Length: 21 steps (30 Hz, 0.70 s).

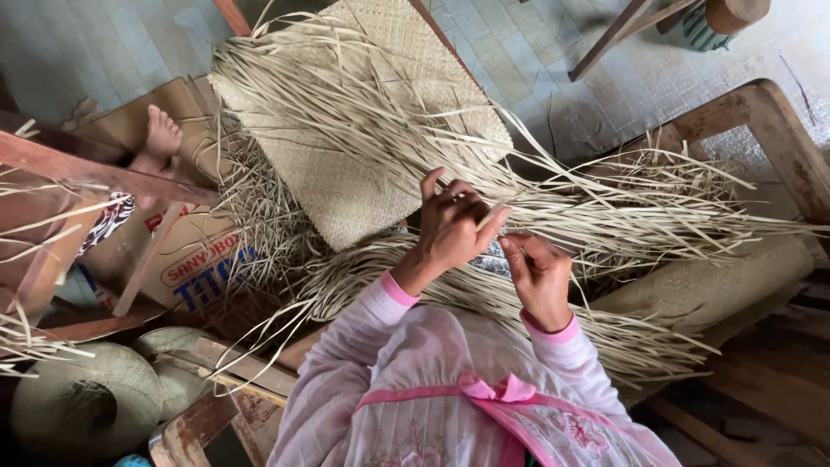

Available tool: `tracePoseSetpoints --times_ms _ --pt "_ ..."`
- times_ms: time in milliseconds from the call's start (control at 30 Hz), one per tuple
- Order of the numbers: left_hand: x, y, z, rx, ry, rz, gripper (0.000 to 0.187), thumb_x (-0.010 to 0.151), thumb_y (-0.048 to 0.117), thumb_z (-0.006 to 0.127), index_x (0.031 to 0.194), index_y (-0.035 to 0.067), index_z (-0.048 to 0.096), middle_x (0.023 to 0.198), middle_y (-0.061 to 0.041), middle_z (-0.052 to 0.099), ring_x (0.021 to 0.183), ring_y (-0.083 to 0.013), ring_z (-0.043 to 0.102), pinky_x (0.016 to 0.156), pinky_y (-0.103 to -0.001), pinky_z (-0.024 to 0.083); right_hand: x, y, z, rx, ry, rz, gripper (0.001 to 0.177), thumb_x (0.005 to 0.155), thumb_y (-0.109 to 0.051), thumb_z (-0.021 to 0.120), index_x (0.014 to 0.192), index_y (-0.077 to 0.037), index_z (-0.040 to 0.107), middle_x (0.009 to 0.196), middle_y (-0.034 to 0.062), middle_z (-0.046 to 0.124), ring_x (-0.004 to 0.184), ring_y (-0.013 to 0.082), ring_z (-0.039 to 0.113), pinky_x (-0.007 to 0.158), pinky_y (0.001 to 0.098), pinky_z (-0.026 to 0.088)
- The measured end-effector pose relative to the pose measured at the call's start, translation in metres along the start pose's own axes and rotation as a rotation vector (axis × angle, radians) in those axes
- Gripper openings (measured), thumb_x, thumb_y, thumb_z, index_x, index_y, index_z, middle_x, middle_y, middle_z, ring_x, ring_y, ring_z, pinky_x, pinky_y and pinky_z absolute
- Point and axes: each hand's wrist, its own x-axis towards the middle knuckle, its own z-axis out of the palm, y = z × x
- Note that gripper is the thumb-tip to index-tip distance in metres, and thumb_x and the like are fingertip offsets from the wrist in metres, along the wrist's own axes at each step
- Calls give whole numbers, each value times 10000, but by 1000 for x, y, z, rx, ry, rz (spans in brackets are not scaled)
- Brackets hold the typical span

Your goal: Weaving dried palm strips into a mat using hands and a small wooden tool to interlace the fibers.

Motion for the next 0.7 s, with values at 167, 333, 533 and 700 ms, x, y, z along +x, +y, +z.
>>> tracePoseSetpoints --times_ms 167,333,533,700 --pt "0 11 3 203 -102 31 395 812 316 572 471 118 547 445 -31 500 599 -189 533 906 -495 248 -3 17 9 -229 -115 -23 82 798 -158 648 853 -98 659 629 85 620 569 301 591 531 368 460" --pt "-15 11 14 111 -271 -39 284 746 289 624 559 75 605 497 -61 544 639 -214 556 873 -538 263 2 10 20 -34 -108 66 168 773 13 545 609 -16 527 451 157 491 422 332 499 414 314 374" --pt "-6 -3 19 118 -434 -277 423 825 390 455 526 117 579 437 -82 546 685 -200 610 901 -494 245 -7 23 25 22 -81 131 148 780 -44 575 643 -95 599 441 65 526 401 175 519 409 256 369" --pt "-22 -81 31 312 -310 -399 447 801 407 507 525 69 601 565 -173 593 645 -239 617 871 -425 275 -14 -13 3 126 -123 108 151 758 -64 592 609 -86 596 404 89 488 355 164 438 388 256 361"
